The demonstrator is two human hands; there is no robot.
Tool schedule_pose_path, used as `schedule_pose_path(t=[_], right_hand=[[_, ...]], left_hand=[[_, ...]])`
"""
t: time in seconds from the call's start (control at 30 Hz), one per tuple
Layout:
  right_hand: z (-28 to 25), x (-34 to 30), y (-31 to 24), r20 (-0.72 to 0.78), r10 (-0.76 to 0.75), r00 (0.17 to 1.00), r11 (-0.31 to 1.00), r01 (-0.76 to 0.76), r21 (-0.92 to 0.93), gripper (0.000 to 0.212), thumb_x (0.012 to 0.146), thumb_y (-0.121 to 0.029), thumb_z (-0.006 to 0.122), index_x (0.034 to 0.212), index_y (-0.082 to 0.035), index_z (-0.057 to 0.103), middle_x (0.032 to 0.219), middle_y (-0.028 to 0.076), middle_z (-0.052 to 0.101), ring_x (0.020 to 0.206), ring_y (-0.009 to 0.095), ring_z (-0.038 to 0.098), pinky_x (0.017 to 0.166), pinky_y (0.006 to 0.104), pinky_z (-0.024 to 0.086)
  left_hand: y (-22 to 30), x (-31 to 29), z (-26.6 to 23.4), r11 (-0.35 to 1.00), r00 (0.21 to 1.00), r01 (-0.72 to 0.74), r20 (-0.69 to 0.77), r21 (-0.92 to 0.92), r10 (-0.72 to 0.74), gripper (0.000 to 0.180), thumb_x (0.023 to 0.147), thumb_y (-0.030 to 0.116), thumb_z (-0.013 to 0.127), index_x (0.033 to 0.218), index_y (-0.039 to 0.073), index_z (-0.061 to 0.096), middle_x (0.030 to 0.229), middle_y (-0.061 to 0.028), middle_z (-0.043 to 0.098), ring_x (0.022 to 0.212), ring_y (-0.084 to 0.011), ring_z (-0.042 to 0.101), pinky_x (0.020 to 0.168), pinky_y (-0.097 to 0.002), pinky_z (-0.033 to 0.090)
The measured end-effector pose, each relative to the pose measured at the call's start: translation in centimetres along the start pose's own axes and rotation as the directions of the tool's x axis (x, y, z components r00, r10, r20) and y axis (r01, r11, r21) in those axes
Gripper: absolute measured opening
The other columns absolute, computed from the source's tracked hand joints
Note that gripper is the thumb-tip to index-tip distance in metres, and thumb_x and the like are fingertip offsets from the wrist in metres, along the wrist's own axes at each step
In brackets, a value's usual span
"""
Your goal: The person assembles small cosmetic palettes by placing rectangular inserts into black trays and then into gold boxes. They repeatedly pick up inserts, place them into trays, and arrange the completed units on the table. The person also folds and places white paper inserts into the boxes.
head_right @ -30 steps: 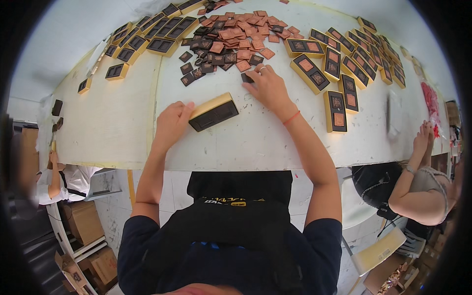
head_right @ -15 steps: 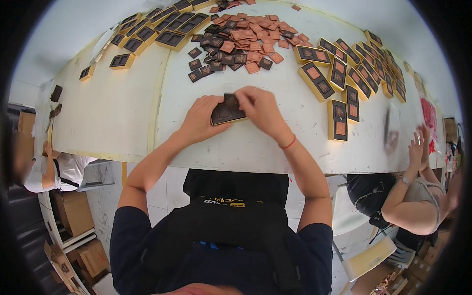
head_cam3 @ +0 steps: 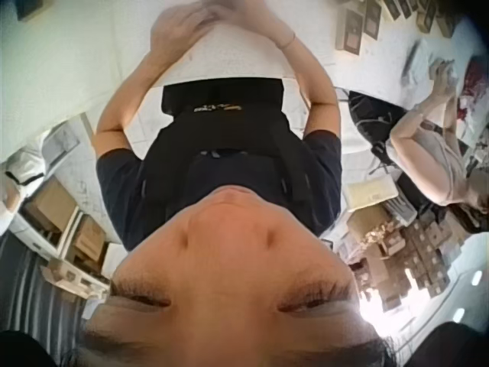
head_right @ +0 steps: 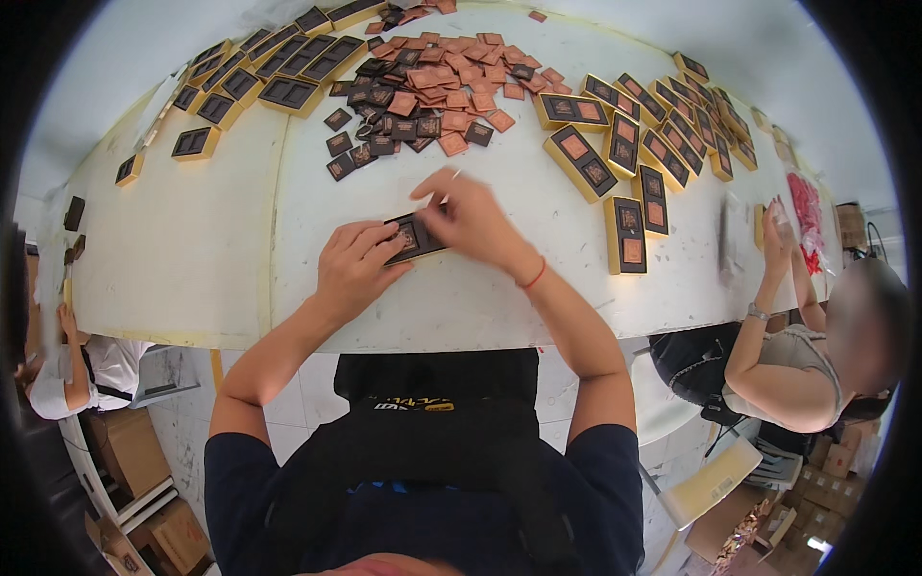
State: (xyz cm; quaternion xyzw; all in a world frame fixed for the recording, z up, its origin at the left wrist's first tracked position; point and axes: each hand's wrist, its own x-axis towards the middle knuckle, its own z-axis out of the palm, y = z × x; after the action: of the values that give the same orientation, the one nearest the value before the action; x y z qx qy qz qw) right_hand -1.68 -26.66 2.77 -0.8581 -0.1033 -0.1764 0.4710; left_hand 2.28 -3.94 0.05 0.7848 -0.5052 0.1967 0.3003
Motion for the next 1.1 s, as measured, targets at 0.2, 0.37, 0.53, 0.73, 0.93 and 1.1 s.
schedule_pose_path(t=[0.2, 0.37, 0.53, 0.73, 0.93, 1.1], right_hand=[[-3.2, 5.5, 5.9, -0.027, -0.025, 0.999, 0.88, 0.009, -0.476, 0.019, 0.08, -0.018, 0.08, 0.09, -0.006, 0.07, 0.087, 0.008, 0.065, 0.078, 0.025, 0.061, 0.072, 0.0361, 0.051], [-1.0, 6.3, 7.2, -0.06, 0.057, 0.997, 0.634, -0.083, -0.769, 0.016, 0.079, -0.02, 0.077, 0.079, -0.007, 0.068, 0.085, 0.01, 0.065, 0.08, 0.03, 0.062, 0.071, 0.042, 0.053], [-2.4, 4.0, 5.0, 0.055, -0.078, 0.995, 0.712, 0.095, -0.696, 0.009, 0.079, -0.004, 0.07, 0.087, -0.008, 0.074, 0.087, 0.012, 0.065, 0.084, 0.028, 0.063, 0.071, 0.0377, 0.054], [-3.5, -1.8, -0.4, 0.224, -0.166, 0.96, 0.956, 0.212, -0.2, 0.043, 0.071, 0.01, 0.07, 0.107, -0.011, 0.077, 0.1, 0.005, 0.067, 0.097, 0.025, 0.061, 0.086, 0.0365, 0.054], [-3.3, -3.7, -0.4, 0.297, -0.207, 0.932, 0.92, 0.288, -0.265, 0.047, 0.073, 0.008, 0.064, 0.115, -0.008, 0.074, 0.118, 0.006, 0.07, 0.117, 0.033, 0.06, 0.101, 0.0415, 0.051], [-1.2, -5.5, -1.8, 0.231, -0.246, 0.941, 0.789, 0.333, -0.517, 0.048, 0.077, -0.014, 0.078, 0.122, -0.009, 0.066, 0.122, 0.01, 0.066, 0.121, 0.033, 0.056, 0.105, 0.0449, 0.047]], left_hand=[[0.4, 0.6, -0.5, 0.998, 0.999, -0.038, -0.004, 0.05, 0.038, 0.04, 0.065, 0.021, 0.088, 0.101, 0.01, 0.073, 0.108, -0.0034, 0.068, 0.101, -0.0237, 0.063, 0.086, -0.0367, 0.05], [0.0, 0.4, -0.5, 0.999, 1.0, 0.013, -0.02, -0.048, -0.014, 0.039, 0.066, 0.02, 0.088, 0.1, 0.01, 0.073, 0.102, -0.0038, 0.068, 0.092, -0.0238, 0.062, 0.079, -0.0362, 0.052], [-0.9, 0.3, -0.6, 0.981, 0.998, 0.06, 0.006, -0.185, -0.06, 0.035, 0.066, 0.019, 0.088, 0.096, 0.01, 0.071, 0.1, -0.0026, 0.067, 0.091, -0.0236, 0.062, 0.074, -0.034, 0.053], [-1.0, 0.3, -0.6, 0.972, 0.997, 0.072, 0.039, -0.222, -0.065, 0.034, 0.067, 0.018, 0.088, 0.094, 0.01, 0.069, 0.101, -0.0024, 0.067, 0.093, -0.0237, 0.063, 0.072, -0.0333, 0.055], [-0.5, 0.2, -0.7, 0.97, 0.994, 0.102, 0.054, -0.221, -0.092, 0.034, 0.066, 0.016, 0.088, 0.094, 0.01, 0.069, 0.103, -0.0022, 0.068, 0.094, -0.0233, 0.063, 0.072, -0.0332, 0.056], [-0.5, 0.2, -0.9, 0.969, 0.995, 0.093, 0.057, -0.228, -0.082, 0.033, 0.066, 0.016, 0.087, 0.093, 0.009, 0.069, 0.102, -0.0026, 0.068, 0.094, -0.0245, 0.063, 0.075, -0.0349, 0.056]])
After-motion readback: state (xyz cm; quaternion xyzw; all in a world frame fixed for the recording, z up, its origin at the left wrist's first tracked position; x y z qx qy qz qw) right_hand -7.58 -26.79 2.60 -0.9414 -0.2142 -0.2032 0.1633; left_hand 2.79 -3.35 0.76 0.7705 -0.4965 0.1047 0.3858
